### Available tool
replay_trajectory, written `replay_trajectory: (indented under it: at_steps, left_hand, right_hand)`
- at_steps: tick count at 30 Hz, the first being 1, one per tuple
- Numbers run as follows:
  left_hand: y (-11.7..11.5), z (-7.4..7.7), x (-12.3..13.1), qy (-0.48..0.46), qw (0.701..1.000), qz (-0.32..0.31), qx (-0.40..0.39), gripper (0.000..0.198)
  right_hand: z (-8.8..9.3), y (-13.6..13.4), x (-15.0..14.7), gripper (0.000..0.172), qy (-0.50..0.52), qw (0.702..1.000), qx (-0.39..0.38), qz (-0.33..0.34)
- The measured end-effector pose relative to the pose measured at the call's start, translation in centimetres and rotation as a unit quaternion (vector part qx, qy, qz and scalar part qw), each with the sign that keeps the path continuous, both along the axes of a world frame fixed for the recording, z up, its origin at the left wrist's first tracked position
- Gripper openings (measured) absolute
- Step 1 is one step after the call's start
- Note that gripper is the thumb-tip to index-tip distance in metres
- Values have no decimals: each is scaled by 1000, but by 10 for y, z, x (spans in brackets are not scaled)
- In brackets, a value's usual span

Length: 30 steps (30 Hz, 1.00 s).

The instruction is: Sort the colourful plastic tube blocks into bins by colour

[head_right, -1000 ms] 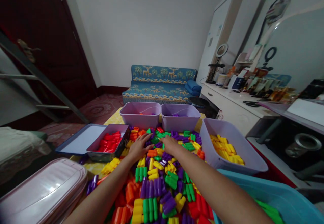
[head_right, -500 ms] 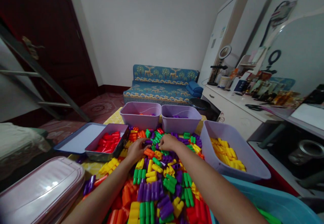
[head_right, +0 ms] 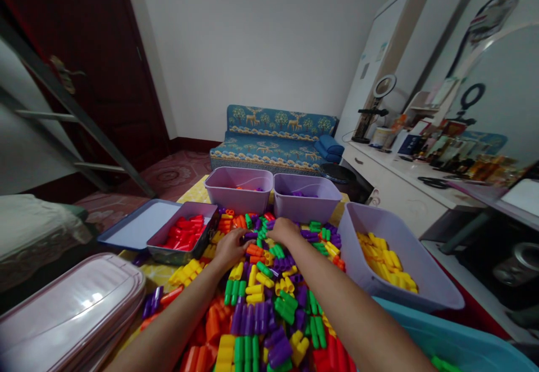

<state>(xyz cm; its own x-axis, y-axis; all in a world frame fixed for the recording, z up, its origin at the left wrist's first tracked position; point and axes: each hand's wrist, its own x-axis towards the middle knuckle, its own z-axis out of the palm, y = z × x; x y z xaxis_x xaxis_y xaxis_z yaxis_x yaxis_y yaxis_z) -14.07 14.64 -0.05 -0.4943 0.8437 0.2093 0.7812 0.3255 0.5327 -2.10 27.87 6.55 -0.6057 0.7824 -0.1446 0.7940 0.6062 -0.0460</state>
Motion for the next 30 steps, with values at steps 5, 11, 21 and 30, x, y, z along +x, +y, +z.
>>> replay_trajectory:
  at_steps: [5,11,21,30]
  left_hand:
    - [-1,2,1,-6,1000,-9,1,34]
    - [0,-5,-1,-15,1000,-10,15,34]
    - [-1,-1,1,-40,999,-5,6,33]
    - [-3,5,3,-20,1000,16,-2,42]
  right_hand:
    - [3,-4,-26,39,38,999,37,2]
    - [-6,4,-41,37,44,998,41,-13]
    - [-14,19,-49,46,15,1000,21,-11]
    - [-22,11,-15,47,10,996,-57,72]
